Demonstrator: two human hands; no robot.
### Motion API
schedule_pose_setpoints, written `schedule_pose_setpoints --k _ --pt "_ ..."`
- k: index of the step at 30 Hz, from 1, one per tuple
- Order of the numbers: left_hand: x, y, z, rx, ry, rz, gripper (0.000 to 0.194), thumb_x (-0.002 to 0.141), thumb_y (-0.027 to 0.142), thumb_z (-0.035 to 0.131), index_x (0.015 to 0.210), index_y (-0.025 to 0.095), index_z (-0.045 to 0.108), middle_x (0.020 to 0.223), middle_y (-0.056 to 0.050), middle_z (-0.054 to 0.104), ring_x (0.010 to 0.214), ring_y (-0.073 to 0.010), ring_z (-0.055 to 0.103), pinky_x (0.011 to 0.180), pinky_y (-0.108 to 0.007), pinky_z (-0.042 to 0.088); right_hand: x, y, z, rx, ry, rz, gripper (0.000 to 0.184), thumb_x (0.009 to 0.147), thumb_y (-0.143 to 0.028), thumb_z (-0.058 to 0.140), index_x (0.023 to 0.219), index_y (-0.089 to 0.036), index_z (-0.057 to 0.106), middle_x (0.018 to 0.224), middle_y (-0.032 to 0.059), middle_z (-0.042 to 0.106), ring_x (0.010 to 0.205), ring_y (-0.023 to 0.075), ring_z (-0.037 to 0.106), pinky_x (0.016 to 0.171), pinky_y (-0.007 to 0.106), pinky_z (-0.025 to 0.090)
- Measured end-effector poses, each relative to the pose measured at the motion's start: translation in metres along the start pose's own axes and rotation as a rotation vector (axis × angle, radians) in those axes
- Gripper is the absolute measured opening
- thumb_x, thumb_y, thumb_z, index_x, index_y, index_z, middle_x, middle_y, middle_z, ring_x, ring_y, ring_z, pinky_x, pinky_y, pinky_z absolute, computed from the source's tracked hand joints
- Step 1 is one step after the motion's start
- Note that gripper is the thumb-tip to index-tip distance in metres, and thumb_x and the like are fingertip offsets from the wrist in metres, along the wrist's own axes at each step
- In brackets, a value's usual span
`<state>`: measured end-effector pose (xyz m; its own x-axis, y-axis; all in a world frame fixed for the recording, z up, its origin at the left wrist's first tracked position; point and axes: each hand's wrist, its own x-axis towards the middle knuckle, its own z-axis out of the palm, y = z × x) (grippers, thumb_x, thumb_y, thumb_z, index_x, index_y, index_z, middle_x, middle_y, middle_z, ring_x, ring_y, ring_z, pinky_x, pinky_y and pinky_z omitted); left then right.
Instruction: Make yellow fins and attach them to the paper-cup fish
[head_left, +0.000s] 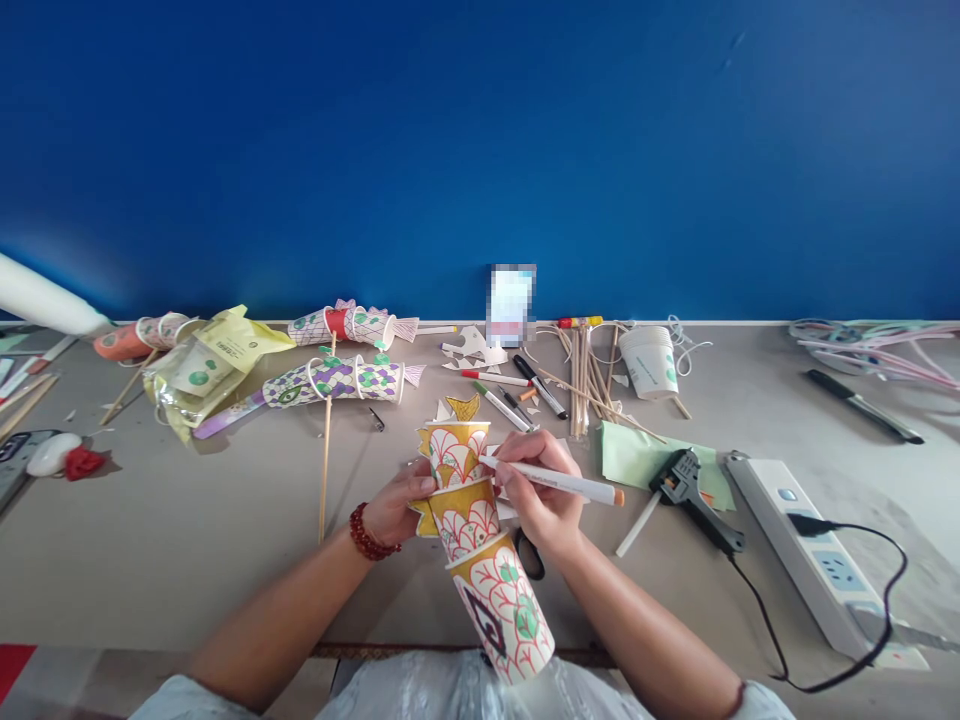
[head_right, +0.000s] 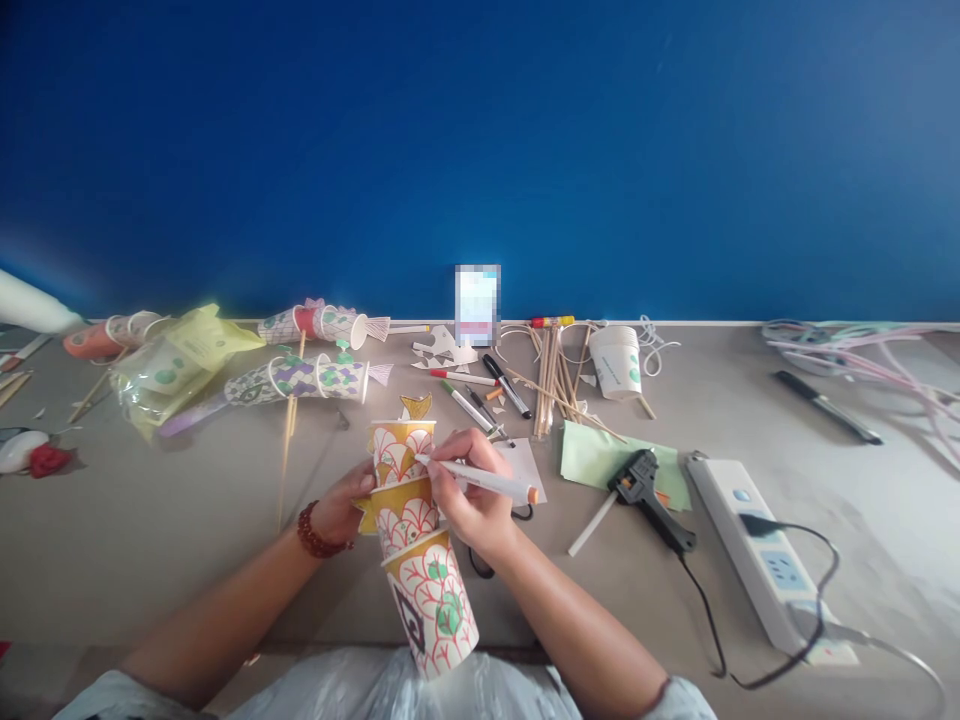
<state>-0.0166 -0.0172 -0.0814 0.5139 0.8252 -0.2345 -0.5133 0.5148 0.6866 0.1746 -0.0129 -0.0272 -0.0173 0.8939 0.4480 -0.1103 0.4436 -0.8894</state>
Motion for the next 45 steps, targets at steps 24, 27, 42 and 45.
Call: schedule_pose_setpoints --k 24,27,42,45 --pt "0.001 0.001 0.001 -0.077 -0.021 0.019 0.047 0.071 0.042 0.077 0.111 0.016 0.072 0.104 -0.011 0.076 0.092 -0.0254 0.072 0.083 -0.037 0.056 -0.004 0.003 0.001 0.186 0.064 0.122 0.009 0.091 -0.022 0.063 0.083 -0.021 0.061 0.069 -0.0013 0.058 0.058 0.0131 0.055 0.055 0.027 0.044" --pt "0.001 0.001 0.000 -0.102 -0.024 0.026 0.044 0.071 0.040 0.078 0.109 0.017 0.073 0.101 -0.009 0.078 0.086 -0.0227 0.073 0.077 -0.033 0.057 -0.004 0.004 0.001 0.194 0.069 0.145 0.009 0.091 -0.023 0.063 0.083 -0.021 0.061 0.069 -0.0013 0.059 0.059 0.0137 0.056 0.055 0.027 0.045" --pt "0.003 0.011 0.009 -0.065 -0.126 0.050 0.051 0.077 0.042 0.074 0.120 0.016 0.070 0.116 -0.013 0.074 0.108 -0.0295 0.070 0.093 -0.041 0.055 0.001 0.009 0.002 0.131 0.145 0.156 0.006 0.098 -0.029 0.058 0.099 -0.023 0.060 0.067 -0.0030 0.064 0.058 0.0129 0.060 0.054 0.025 0.045" --pt "0.003 0.011 0.005 -0.051 -0.072 0.072 0.048 0.076 0.040 0.075 0.117 0.016 0.072 0.116 -0.012 0.075 0.106 -0.0260 0.071 0.090 -0.036 0.056 0.004 0.010 0.003 0.084 0.146 0.179 0.012 0.100 -0.032 0.054 0.104 -0.024 0.061 0.069 -0.0018 0.067 0.058 0.0128 0.061 0.054 0.025 0.045"
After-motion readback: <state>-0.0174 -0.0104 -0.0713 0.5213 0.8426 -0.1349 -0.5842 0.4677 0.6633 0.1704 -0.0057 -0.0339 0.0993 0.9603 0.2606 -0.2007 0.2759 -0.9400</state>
